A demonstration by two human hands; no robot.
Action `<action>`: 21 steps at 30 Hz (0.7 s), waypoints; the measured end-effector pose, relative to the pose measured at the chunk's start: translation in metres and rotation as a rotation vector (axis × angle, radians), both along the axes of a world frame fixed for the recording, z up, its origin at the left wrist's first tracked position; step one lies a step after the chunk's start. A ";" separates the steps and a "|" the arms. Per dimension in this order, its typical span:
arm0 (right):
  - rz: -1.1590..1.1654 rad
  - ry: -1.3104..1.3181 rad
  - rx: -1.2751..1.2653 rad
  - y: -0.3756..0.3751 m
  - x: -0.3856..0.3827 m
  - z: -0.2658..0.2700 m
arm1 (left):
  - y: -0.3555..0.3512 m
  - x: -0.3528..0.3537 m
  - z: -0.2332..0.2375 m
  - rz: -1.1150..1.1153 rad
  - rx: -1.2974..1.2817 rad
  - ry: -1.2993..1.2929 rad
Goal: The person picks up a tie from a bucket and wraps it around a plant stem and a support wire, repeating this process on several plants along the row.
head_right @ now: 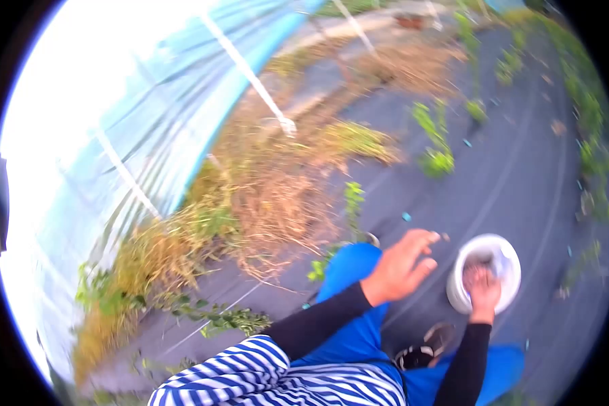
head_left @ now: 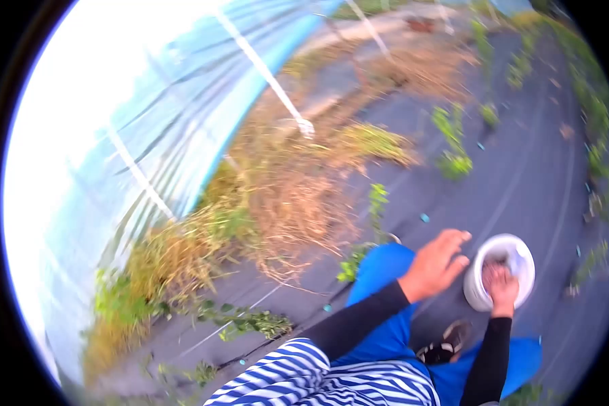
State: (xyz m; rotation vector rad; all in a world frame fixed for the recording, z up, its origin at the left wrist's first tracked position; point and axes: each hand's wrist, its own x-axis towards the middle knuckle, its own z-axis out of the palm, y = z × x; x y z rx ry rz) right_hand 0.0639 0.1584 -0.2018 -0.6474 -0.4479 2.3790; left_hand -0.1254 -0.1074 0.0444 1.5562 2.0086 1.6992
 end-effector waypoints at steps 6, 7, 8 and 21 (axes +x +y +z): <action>0.089 -0.448 0.203 -0.063 -0.040 0.135 | -0.029 -0.052 0.005 0.333 -0.060 0.163; 0.209 -0.541 0.453 -0.068 -0.040 0.153 | -0.031 -0.060 0.003 0.404 -0.212 0.181; 0.326 -0.633 0.698 -0.075 -0.040 0.165 | -0.028 -0.061 -0.005 0.383 -0.354 0.217; 1.508 -0.758 1.888 -0.196 0.047 0.254 | -0.058 0.069 -0.021 -1.187 -0.696 -0.026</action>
